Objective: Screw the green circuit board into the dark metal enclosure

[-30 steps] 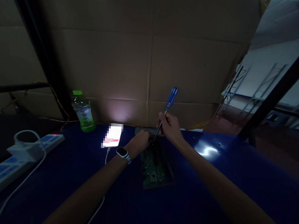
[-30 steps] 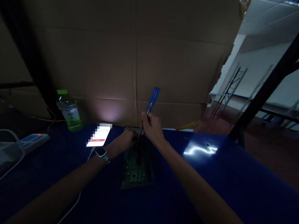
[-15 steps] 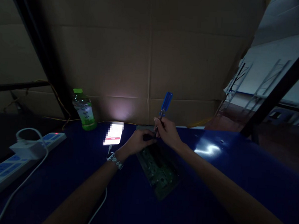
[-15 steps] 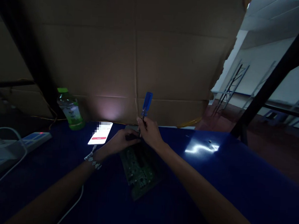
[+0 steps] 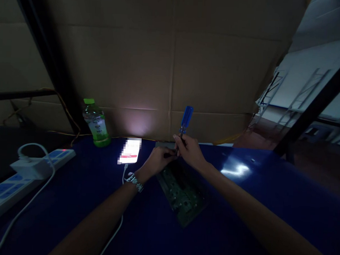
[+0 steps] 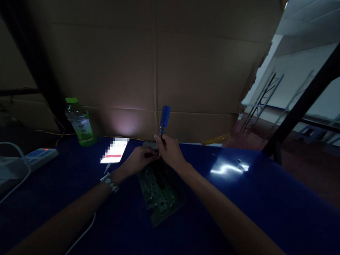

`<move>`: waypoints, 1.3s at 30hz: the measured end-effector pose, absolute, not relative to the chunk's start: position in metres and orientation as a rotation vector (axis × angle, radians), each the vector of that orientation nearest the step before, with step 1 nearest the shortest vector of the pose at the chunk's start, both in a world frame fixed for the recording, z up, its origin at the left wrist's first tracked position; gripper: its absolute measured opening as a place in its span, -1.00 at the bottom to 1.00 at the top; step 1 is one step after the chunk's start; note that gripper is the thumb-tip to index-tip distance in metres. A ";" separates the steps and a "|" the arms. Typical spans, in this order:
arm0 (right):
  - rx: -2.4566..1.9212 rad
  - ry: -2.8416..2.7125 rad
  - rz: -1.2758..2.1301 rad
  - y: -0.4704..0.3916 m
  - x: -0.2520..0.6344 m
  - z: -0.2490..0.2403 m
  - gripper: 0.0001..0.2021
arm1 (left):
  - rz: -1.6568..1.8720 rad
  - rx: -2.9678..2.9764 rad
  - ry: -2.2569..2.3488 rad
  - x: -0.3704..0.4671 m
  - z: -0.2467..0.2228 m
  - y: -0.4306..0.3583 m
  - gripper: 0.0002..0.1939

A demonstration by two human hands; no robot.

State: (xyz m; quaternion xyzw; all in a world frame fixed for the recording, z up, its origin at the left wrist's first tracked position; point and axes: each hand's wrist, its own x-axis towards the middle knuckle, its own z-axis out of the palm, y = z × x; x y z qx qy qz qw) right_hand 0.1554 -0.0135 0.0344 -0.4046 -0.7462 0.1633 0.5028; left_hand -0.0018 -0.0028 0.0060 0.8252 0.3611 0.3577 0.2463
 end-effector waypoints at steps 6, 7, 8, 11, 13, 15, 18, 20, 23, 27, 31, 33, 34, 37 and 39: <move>-0.969 -1.823 0.559 -0.008 0.160 0.036 -0.70 | 0.969 2.309 0.954 -0.002 0.007 -0.003 -0.86; -0.961 -1.849 0.621 -0.006 0.163 0.038 -0.74 | 0.975 2.318 0.947 -0.002 0.007 -0.003 -0.87; -0.950 -1.880 0.693 -0.005 0.167 0.040 -0.79 | 0.986 2.325 0.940 -0.002 0.006 -0.003 -0.87; -0.922 -1.954 0.895 -0.005 0.178 0.051 -0.82 | 0.999 2.337 0.916 -0.002 0.006 -0.003 -0.87; -0.935 -1.981 0.940 -0.007 0.183 0.057 -0.79 | 0.982 2.341 0.903 -0.003 0.006 -0.004 -0.85; -0.964 -1.990 0.916 -0.007 0.186 0.060 -0.79 | 0.966 2.337 0.907 -0.004 0.006 -0.004 -0.85; -0.984 -1.969 0.847 -0.005 0.186 0.058 -0.82 | 1.020 2.282 0.892 -0.005 0.007 -0.003 -0.85; -0.987 -1.957 0.791 -0.003 0.184 0.055 -0.82 | 1.100 2.198 0.886 -0.003 0.006 -0.003 -0.81; -1.014 -1.938 0.717 -0.002 0.181 0.053 -0.79 | 1.177 2.091 0.937 0.001 0.005 -0.004 -0.83; -1.047 -1.903 0.640 -0.005 0.175 0.052 -0.72 | 1.222 2.019 0.994 0.009 0.005 -0.006 -0.91; -1.057 -1.886 0.625 -0.010 0.173 0.052 -0.74 | 1.220 2.016 0.965 0.009 0.009 -0.008 -0.92; -1.037 -1.905 0.677 -0.011 0.174 0.054 -0.80 | 1.177 2.047 0.941 0.006 0.011 -0.008 -0.91; -1.018 -1.918 0.708 -0.012 0.175 0.056 -0.80 | 1.156 2.067 0.934 0.004 0.011 -0.007 -0.90; -0.966 -1.946 0.785 -0.013 0.178 0.061 -0.76 | 1.097 2.127 0.924 0.000 0.013 -0.005 -0.87; -0.954 -1.951 0.803 -0.013 0.178 0.062 -0.78 | 1.052 2.149 0.899 -0.002 0.013 -0.004 -0.86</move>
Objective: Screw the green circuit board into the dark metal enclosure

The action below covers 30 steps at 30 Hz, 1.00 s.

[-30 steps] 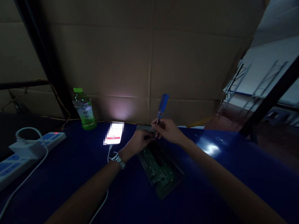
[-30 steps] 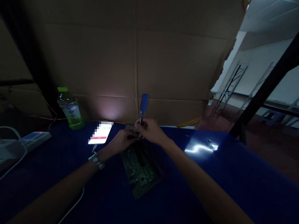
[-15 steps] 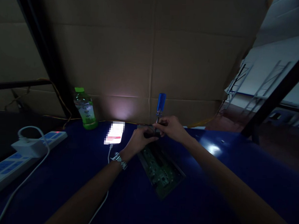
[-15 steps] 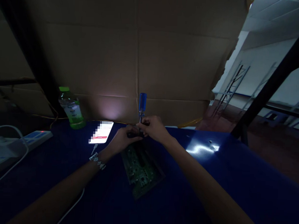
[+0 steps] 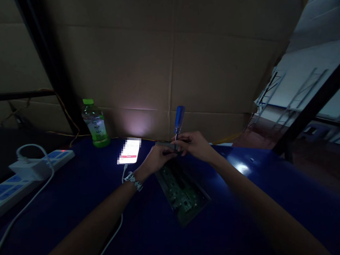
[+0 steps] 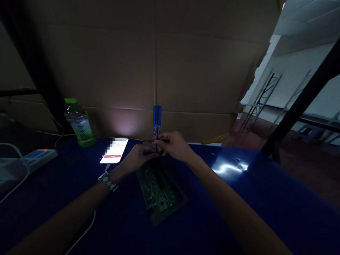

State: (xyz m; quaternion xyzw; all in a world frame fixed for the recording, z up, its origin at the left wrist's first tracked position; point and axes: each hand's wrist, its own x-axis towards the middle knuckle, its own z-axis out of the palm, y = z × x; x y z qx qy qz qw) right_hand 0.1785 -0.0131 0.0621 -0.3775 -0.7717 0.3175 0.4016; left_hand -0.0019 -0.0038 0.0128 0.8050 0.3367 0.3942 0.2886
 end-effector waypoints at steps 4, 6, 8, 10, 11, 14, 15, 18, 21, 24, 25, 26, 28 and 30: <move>-0.967 -1.876 0.744 -0.011 0.175 0.056 -0.83 | 1.116 2.108 0.856 -0.001 0.008 -0.002 -0.83; -0.973 -1.840 0.664 -0.009 0.171 0.050 -0.80 | 1.204 2.067 0.893 0.002 0.005 -0.003 -0.81; -0.988 -1.810 0.556 -0.007 0.169 0.044 -0.77 | 1.255 2.045 0.946 0.004 0.003 -0.003 -0.83; -1.008 -1.802 0.499 -0.006 0.168 0.041 -0.77 | 1.255 2.048 0.963 0.006 0.004 -0.004 -0.87; -1.014 -1.804 0.509 -0.007 0.169 0.041 -0.77 | 1.241 2.060 0.960 0.006 0.005 -0.005 -0.88; -0.967 -1.864 0.666 -0.010 0.172 0.048 -0.75 | 1.175 2.127 0.946 0.003 0.009 -0.006 -0.87; -0.937 -1.888 0.722 -0.012 0.173 0.050 -0.74 | 1.148 2.154 0.938 0.002 0.011 -0.006 -0.86; -0.894 -1.914 0.783 -0.013 0.176 0.055 -0.74 | 1.066 2.204 0.894 0.000 0.012 -0.006 -0.83; -0.940 -1.856 0.703 -0.009 0.175 0.051 -0.76 | 1.107 2.171 0.850 0.001 0.009 -0.005 -0.85; -1.006 -1.773 0.526 -0.005 0.172 0.042 -0.72 | 1.220 2.101 0.898 0.004 0.006 -0.006 -0.83; -1.024 -1.750 0.474 -0.004 0.171 0.040 -0.71 | 1.237 2.091 0.935 0.005 0.006 -0.006 -0.86; -1.036 -1.738 0.442 -0.004 0.170 0.039 -0.70 | 1.237 2.091 0.969 0.006 0.006 -0.007 -0.88; -1.031 -1.763 0.472 -0.006 0.170 0.041 -0.72 | 1.216 2.118 1.007 0.006 0.008 -0.008 -0.90; -0.989 -1.836 0.612 -0.008 0.172 0.045 -0.74 | 1.180 2.173 0.993 0.004 0.010 -0.008 -0.89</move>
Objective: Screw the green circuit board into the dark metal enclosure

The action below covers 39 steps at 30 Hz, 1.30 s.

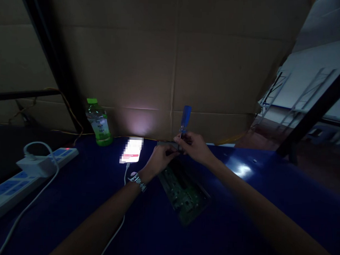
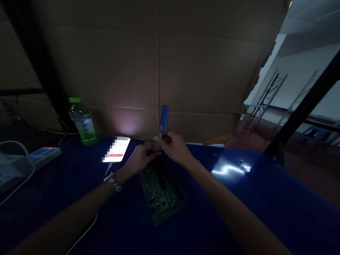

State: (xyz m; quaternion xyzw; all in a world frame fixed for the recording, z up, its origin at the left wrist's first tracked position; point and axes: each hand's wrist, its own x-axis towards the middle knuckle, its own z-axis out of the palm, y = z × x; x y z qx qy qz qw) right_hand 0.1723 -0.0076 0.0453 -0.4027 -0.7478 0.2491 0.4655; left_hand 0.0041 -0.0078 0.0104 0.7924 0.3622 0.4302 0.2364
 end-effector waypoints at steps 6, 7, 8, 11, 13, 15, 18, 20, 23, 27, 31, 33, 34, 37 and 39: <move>-0.940 -1.895 0.802 -0.008 0.181 0.055 -0.79 | 1.034 2.245 0.860 -0.001 0.016 -0.008 -0.84; -0.955 -1.867 0.765 -0.006 0.180 0.053 -0.79 | 1.060 2.231 0.854 -0.001 0.015 -0.009 -0.86; -0.971 -1.832 0.722 -0.005 0.179 0.050 -0.78 | 1.101 2.211 0.857 0.000 0.014 -0.009 -0.86; -0.999 -1.737 0.585 0.001 0.175 0.040 -0.71 | 1.223 2.139 0.935 0.004 0.009 -0.009 -0.84; -0.998 -1.703 0.535 0.003 0.172 0.037 -0.69 | 1.262 2.100 0.992 0.006 0.006 -0.008 -0.88; -1.004 -1.714 0.557 0.002 0.172 0.037 -0.71 | 1.265 2.077 1.007 0.007 0.005 -0.008 -0.93; -0.998 -1.816 0.731 -0.003 0.175 0.046 -0.76 | 1.222 2.094 0.981 0.007 0.008 -0.009 -0.92; -0.967 -1.889 0.867 -0.007 0.179 0.054 -0.75 | 1.164 2.133 0.946 0.005 0.011 -0.009 -0.88; -0.971 -1.911 0.930 -0.010 0.183 0.059 -0.77 | 1.065 2.171 0.855 0.001 0.016 -0.010 -0.84; -1.012 -1.835 0.834 -0.008 0.181 0.056 -0.77 | 1.034 2.145 0.780 0.000 0.014 -0.008 -0.86; -1.041 -1.790 0.747 -0.006 0.175 0.049 -0.71 | 1.207 2.040 0.875 0.004 0.006 -0.006 -0.87; -1.046 -1.779 0.731 -0.006 0.173 0.046 -0.70 | 1.238 2.031 0.920 0.006 0.005 -0.006 -0.90; -1.043 -1.774 0.720 -0.005 0.172 0.045 -0.69 | 1.234 2.044 0.932 0.006 0.005 -0.006 -0.91; -1.038 -1.776 0.696 -0.006 0.172 0.045 -0.71 | 1.166 2.109 0.931 0.005 0.011 -0.008 -0.89; -1.023 -1.833 0.740 -0.007 0.174 0.049 -0.76 | 1.114 2.142 0.922 0.003 0.014 -0.009 -0.86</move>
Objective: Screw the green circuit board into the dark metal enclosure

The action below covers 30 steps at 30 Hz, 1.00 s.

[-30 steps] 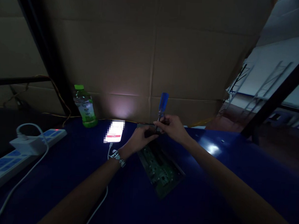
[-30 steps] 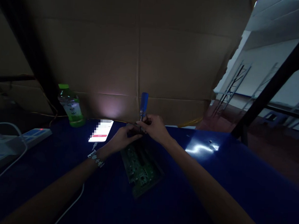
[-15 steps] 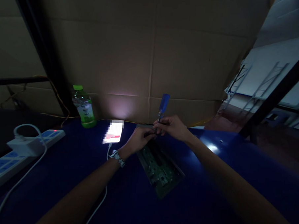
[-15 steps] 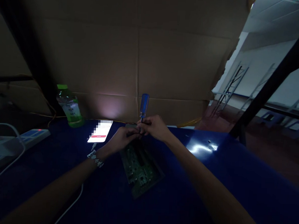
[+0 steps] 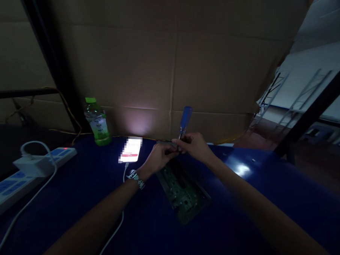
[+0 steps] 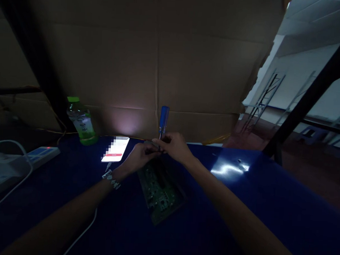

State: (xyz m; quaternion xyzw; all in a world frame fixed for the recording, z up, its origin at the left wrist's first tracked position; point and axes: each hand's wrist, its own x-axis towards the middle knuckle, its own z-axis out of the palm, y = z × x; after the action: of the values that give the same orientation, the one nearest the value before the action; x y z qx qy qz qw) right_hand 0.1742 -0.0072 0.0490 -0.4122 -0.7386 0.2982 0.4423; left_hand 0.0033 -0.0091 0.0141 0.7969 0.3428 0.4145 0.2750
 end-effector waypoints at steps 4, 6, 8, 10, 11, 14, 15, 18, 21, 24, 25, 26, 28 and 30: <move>-0.970 -1.951 0.874 -0.012 0.179 0.058 -0.81 | 1.040 2.211 0.918 0.001 0.016 -0.008 -0.83; -0.973 -1.958 0.859 -0.013 0.179 0.060 -0.84 | 1.024 2.236 0.887 0.000 0.015 -0.007 -0.82; -0.992 -1.941 0.800 -0.013 0.178 0.060 -0.86 | 1.019 2.249 0.855 0.000 0.015 -0.006 -0.81; -1.020 -1.921 0.762 -0.012 0.175 0.058 -0.86 | 1.006 2.249 0.841 -0.001 0.016 -0.006 -0.81; -1.030 -1.911 0.758 -0.011 0.174 0.057 -0.85 | 0.999 2.242 0.835 -0.002 0.017 -0.006 -0.81; -1.029 -1.877 0.760 -0.010 0.173 0.053 -0.78 | 1.005 2.205 0.829 -0.005 0.020 -0.006 -0.84; -1.026 -1.866 0.754 -0.010 0.173 0.051 -0.76 | 1.013 2.199 0.836 -0.007 0.021 -0.006 -0.85; -1.026 -1.829 0.727 -0.009 0.174 0.047 -0.74 | 0.963 2.260 0.911 -0.012 0.019 -0.004 -0.82; -1.001 -1.800 0.712 -0.008 0.174 0.043 -0.72 | 0.813 2.387 1.021 -0.013 0.015 -0.004 -0.86; -0.960 -1.759 0.679 -0.008 0.173 0.043 -0.68 | 0.687 2.464 1.126 -0.014 0.015 -0.006 -0.83; -0.947 -1.728 0.667 -0.008 0.174 0.045 -0.66 | 0.638 2.479 1.166 -0.015 0.016 -0.007 -0.81; -0.933 -1.685 0.661 -0.008 0.174 0.047 -0.65 | 0.579 2.486 1.211 -0.017 0.018 -0.008 -0.79; -0.894 -1.569 0.682 -0.008 0.176 0.050 -0.63 | 0.455 2.470 1.300 -0.021 0.023 -0.009 -0.80; -0.848 -1.434 0.723 -0.009 0.180 0.051 -0.65 | 0.390 2.463 1.394 -0.026 0.028 -0.011 -0.83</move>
State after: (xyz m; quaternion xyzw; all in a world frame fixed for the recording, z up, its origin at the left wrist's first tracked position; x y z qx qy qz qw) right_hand 0.1798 -0.0094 0.0511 -0.3683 -0.6224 0.3138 0.6153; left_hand -0.0259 -0.0113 0.0284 0.8535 0.4829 0.1351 0.1417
